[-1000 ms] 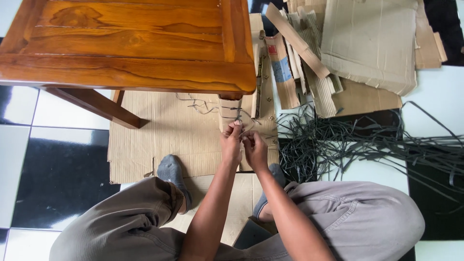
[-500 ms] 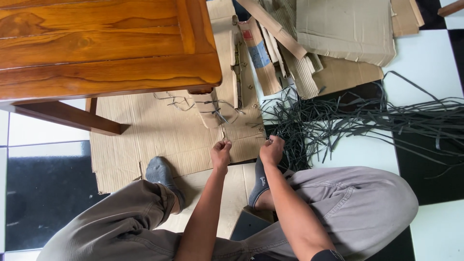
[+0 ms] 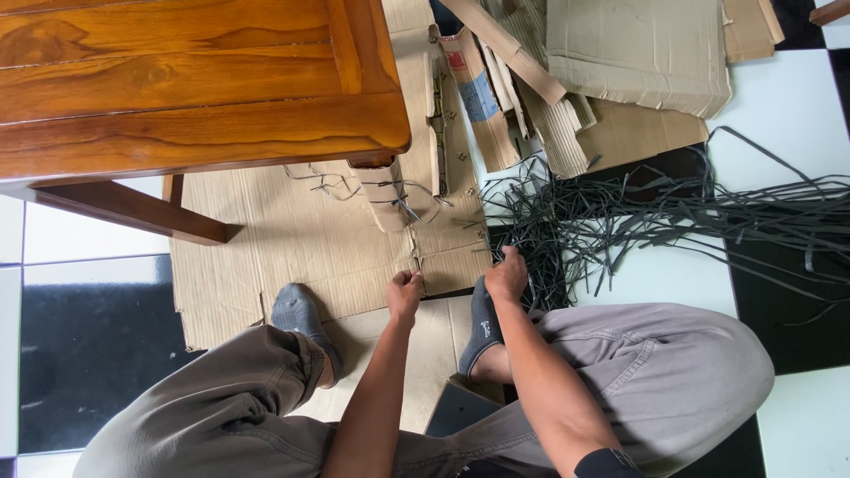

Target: Wrapping a wooden table leg with cardboard and securing it with plastic ties

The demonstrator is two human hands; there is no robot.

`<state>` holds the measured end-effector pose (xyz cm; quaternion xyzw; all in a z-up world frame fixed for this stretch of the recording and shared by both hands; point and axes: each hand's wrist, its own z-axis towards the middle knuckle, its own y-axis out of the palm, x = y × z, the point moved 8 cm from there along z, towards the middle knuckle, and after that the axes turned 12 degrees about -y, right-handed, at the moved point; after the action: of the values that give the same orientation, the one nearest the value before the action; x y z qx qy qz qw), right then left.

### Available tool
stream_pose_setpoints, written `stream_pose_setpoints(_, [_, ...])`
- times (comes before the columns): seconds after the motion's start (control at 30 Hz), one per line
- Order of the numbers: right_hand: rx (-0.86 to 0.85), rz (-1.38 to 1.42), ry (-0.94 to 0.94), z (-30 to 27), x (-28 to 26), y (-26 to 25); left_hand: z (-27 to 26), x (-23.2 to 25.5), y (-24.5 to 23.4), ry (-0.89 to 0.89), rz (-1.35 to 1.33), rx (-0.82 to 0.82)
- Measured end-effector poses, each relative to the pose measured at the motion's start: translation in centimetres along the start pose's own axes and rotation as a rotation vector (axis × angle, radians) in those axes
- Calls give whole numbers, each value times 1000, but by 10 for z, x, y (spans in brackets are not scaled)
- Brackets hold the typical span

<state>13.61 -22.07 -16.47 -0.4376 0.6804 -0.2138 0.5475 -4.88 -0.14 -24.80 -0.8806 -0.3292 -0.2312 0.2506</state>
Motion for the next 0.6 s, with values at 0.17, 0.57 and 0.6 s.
stream_pose_setpoints(0.17, [121,-18,-97,18,22,21,-31,27,-7,11,-16,-20])
stream_pose_setpoints(0.57, [-231,548,-375,-31,-105,14,-100,108,1,73,-345,-298])
stream_pose_setpoints(0.6, [-247,470,-402,-33,-109,10,-98,109,-5,89,-410,-266])
